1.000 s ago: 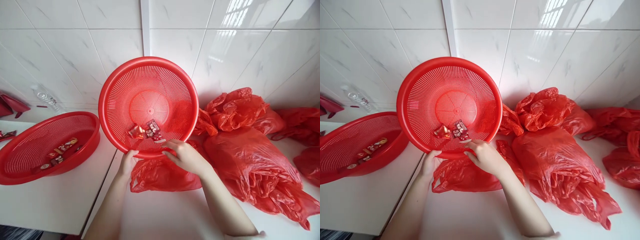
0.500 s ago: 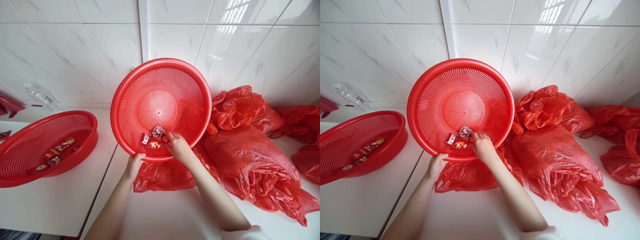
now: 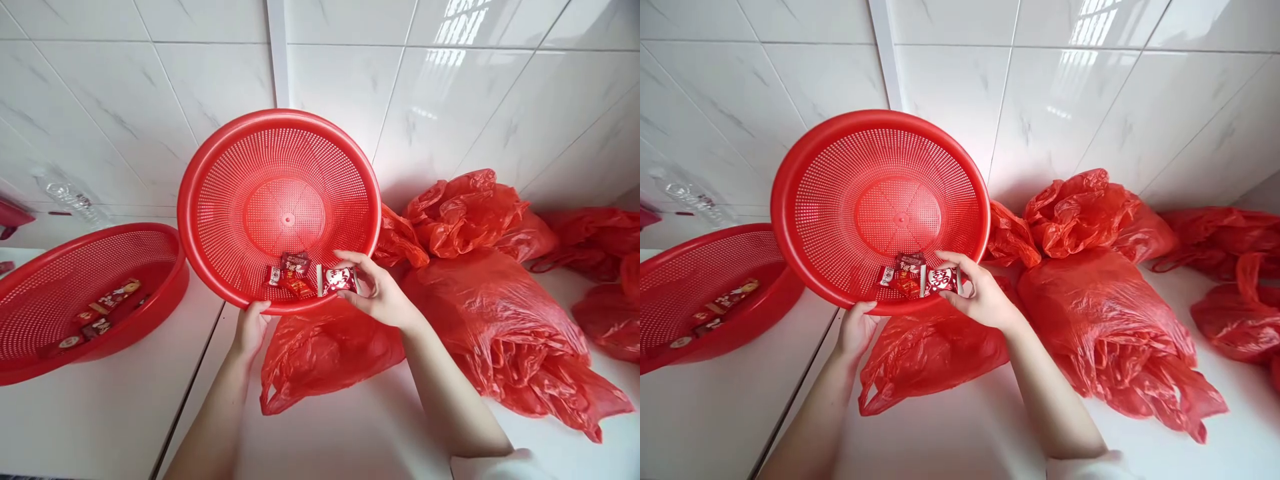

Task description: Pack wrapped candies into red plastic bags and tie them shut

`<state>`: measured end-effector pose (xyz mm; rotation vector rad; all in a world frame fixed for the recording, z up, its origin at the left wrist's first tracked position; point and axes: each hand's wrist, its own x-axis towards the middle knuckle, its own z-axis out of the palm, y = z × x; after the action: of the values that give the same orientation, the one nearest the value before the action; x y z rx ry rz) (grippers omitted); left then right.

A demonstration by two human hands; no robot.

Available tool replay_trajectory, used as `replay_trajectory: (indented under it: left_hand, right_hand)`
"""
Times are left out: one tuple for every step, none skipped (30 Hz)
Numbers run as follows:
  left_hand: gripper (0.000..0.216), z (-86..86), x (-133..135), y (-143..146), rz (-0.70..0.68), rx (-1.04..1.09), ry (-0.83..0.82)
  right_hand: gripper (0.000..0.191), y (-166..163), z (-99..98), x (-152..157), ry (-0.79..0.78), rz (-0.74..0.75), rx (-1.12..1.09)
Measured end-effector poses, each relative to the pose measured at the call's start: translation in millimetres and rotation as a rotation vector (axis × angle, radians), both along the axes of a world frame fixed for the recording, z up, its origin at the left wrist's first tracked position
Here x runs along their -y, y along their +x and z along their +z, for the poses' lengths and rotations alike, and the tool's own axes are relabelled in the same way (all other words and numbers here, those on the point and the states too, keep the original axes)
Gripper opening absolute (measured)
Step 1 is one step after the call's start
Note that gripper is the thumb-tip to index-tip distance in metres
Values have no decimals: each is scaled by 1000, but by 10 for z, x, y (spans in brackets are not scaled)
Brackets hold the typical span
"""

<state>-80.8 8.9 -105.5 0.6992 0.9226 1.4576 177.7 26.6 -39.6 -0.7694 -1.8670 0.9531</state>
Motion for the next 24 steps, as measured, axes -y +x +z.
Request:
replay_trajectory:
  left_hand:
    - [27,-9,-1,1,-3,-9,6]
    - [29,-17,0,2,-11,-14,7]
    - [30,-26,3,5,-22,-17,1]
    - [30,-33,9,8,-36,-15,-11]
    - [30,-39,16,13,-54,-9,-28]
    - [30,-42,24,19,-70,1,-48]
    - [31,-42,33,26,-82,11,-66]
    - [31,-41,41,34,-88,19,-80]
    - [31,-39,49,41,-89,24,-89]
    - [31,-36,55,48,-89,27,-96]
    - [30,-33,60,53,-86,28,-99]
    - [30,-31,64,58,-86,27,-101]
    - [31,-29,68,64,-91,25,-100]
    - [32,-28,74,72,-103,23,-100]
    - [34,-28,81,82,-119,18,-100]
    - [36,-27,90,97,-141,12,-102]
    - [37,-27,101,115,-167,8,-103]
    - [38,-28,113,137,-194,8,-102]
    - [39,-28,124,160,-211,13,-98]
    - [39,-28,134,182,-219,20,-89]
    - [39,-28,141,200,-218,27,-77]
    - [39,-26,144,212,-214,35,-66]
    - [39,-22,144,217,-209,42,-61]
    - [39,-16,140,214,-207,48,-63]
  right_hand:
    - [48,12,27,7,16,6,44]
    - [39,26,56,17,25,34,100]
    - [32,39,83,28,22,88,163]
    - [27,51,106,39,3,164,223]
    - [26,59,121,50,-27,248,278]
    - [27,64,126,60,-64,327,326]
    - [28,64,121,67,-100,390,370]
    - [29,59,108,72,-132,435,409]
    - [31,50,91,75,-152,465,443]
    - [32,35,71,78,-158,481,476]
    - [33,14,52,80,-152,482,504]
    - [32,-13,36,83,-141,470,524]
    - [27,-48,21,88,-125,433,534]
    - [23,-89,6,93,-101,357,527]
    - [22,-137,-12,99,-68,246,505]
    - [25,-190,-37,103,-26,119,477]
    - [28,-244,-69,105,26,0,457]
    - [33,-296,-109,104,78,-86,453]
    - [41,-342,-155,100,120,-131,471]
    - [50,-377,-202,93,149,-125,507]
    - [59,-402,-246,85,165,-85,544]
    - [66,-415,-283,75,174,-30,569]
    - [69,-418,-310,65,178,22,576]
    - [68,-413,-326,55,180,65,563]
